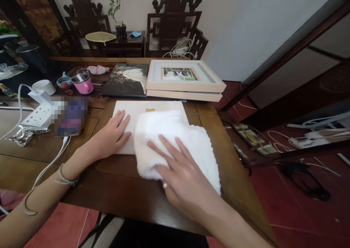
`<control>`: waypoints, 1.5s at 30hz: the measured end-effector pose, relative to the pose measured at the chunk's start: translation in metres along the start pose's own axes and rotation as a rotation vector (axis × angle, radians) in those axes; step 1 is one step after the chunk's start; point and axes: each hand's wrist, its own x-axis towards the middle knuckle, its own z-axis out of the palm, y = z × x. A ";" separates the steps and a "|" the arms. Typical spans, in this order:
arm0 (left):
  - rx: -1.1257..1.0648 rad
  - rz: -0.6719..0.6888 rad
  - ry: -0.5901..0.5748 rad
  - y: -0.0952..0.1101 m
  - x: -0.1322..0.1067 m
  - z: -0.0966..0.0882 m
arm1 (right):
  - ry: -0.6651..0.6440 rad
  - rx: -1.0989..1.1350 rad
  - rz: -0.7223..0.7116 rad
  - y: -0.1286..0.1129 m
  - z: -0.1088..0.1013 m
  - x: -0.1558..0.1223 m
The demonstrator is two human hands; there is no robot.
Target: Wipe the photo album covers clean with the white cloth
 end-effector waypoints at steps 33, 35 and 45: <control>-0.027 0.014 0.034 0.006 -0.001 0.004 | -0.143 0.134 -0.183 0.046 -0.022 -0.026; -0.031 0.015 0.036 0.003 -0.001 0.006 | -0.102 0.131 -0.143 0.064 -0.017 -0.013; -0.013 0.011 0.012 -0.003 0.001 0.007 | 0.012 -0.031 0.215 0.120 0.011 0.027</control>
